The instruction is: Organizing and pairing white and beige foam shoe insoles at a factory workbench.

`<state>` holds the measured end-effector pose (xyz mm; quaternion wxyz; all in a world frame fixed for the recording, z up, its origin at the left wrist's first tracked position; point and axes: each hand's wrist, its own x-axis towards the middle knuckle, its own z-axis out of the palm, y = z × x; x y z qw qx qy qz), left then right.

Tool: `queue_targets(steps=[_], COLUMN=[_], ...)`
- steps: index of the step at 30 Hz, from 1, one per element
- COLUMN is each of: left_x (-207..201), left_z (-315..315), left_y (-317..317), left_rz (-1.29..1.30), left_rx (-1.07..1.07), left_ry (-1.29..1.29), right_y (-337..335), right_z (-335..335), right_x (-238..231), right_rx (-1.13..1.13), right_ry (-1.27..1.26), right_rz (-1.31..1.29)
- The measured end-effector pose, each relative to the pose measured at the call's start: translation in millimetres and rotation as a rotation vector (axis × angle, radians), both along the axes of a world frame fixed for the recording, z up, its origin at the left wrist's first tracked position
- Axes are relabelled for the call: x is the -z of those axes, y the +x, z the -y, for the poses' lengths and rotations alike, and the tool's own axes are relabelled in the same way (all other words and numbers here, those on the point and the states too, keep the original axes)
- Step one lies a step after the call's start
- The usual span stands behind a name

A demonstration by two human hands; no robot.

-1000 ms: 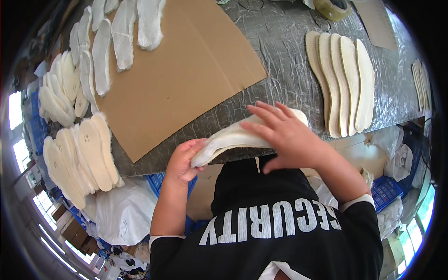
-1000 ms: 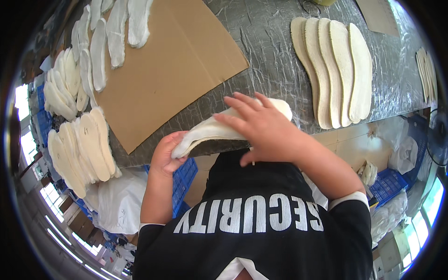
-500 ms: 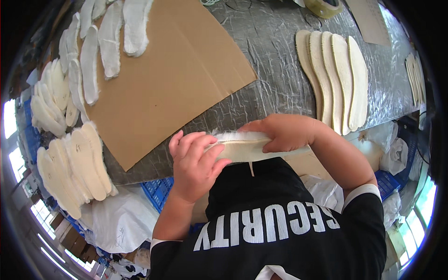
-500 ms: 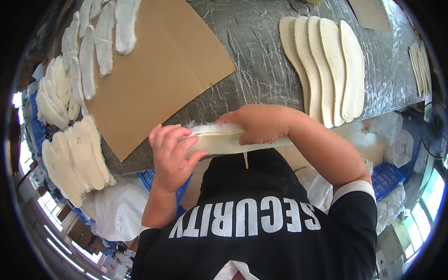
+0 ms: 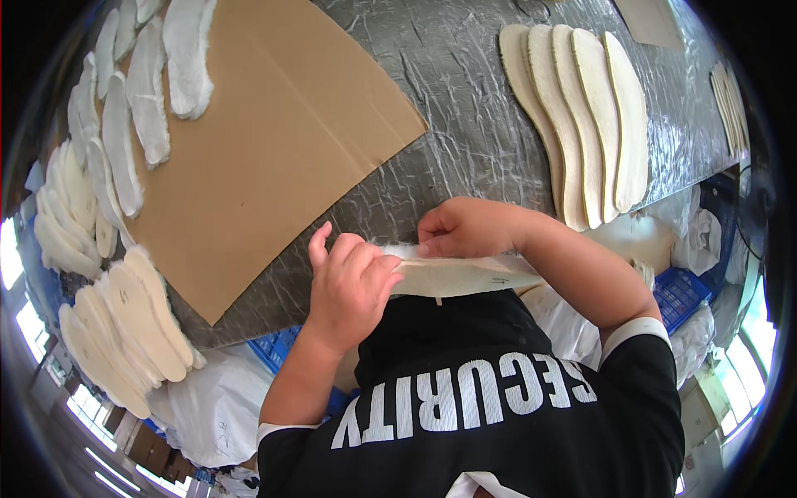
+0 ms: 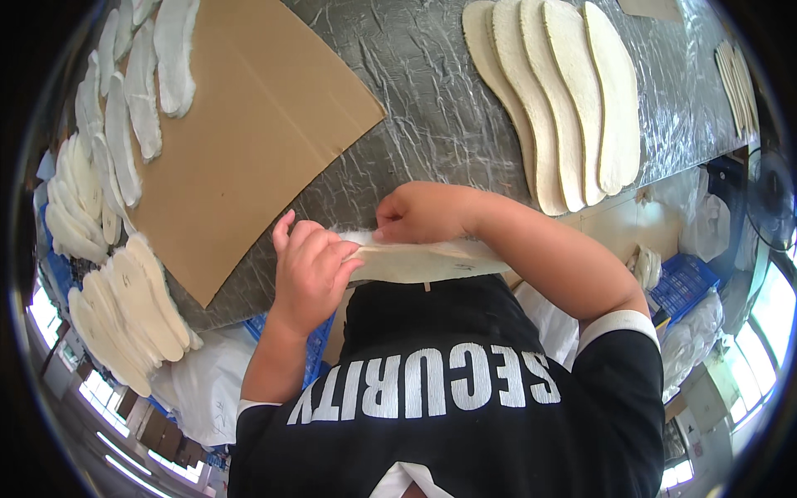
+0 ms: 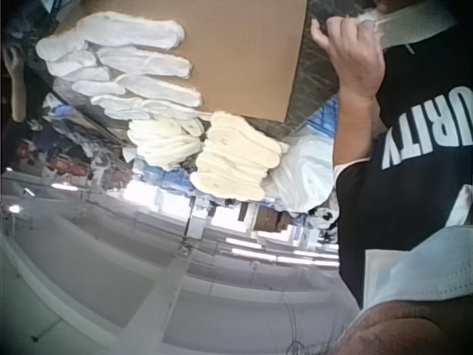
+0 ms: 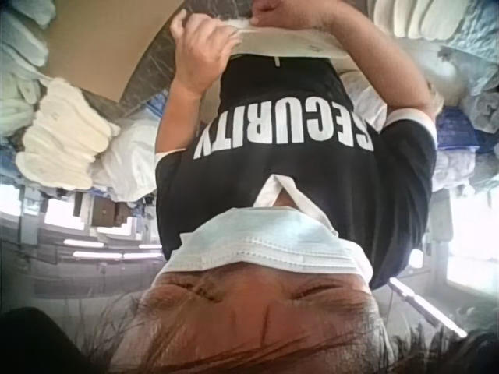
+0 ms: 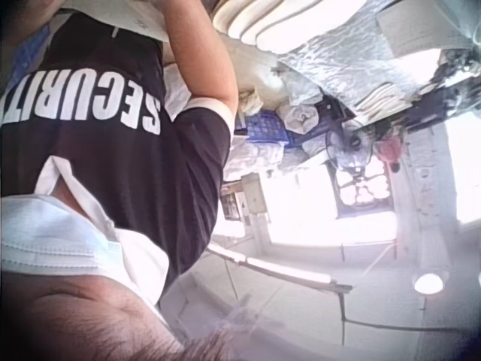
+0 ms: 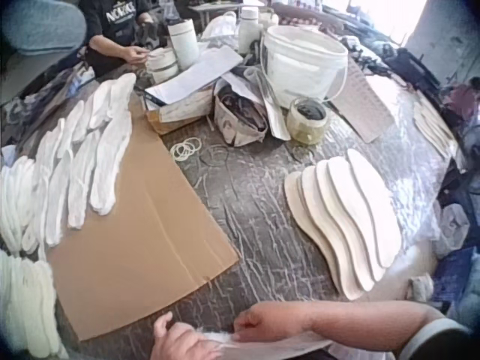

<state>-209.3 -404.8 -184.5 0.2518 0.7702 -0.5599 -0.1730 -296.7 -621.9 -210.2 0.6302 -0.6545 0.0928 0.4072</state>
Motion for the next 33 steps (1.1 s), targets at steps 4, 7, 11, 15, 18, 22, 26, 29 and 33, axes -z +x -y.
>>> queue_targets(steps=[4, 7, 11, 15, 18, 22, 26, 29, 33], left_x=[-6.3, -8.8, -10.7, -0.7, 2.8, 4.4, 3.8, 2.5, 4.5], left_z=[1.6, 0.9, -0.3, -0.4, 1.7, 4.8, 6.0, 7.5, 6.0], left_y=[2.4, 5.7, 11.2, 16.8, 20.5, 23.1, 23.4, 22.9, 25.8], left_rz=[-0.046, -0.076, -0.138, -0.233, -0.287, -0.357, -0.406, -0.437, -0.468], left_rx=[0.047, 0.105, 0.184, 0.145, 0.147, 0.162, 0.138, 0.105, 0.065], left_ry=[0.033, -0.025, -0.044, -0.002, 0.019, 0.015, 0.034, 0.07, 0.132], right_y=[-0.9, -1.0, -10.5, -6.9, -5.5, -8.8, -9.2, -12.6, -19.5], right_z=[-5.9, -11.0, -19.6, -18.8, -17.7, -19.7, -20.5, -21.8, -17.7], right_x=[-0.7, -3.3, 6.6, -2.7, -11.2, -10.1, -12.4, -11.2, -15.0], right_rx=[-0.03, 0.007, 0.103, 0.131, 0.155, 0.17, 0.171, 0.209, 0.165], right_ry=[-0.085, -0.163, -0.246, -0.218, -0.173, -0.154, -0.155, -0.124, -0.175], right_rz=[0.1, 0.083, 0.183, 0.126, 0.062, 0.048, 0.08, 0.097, 0.244])
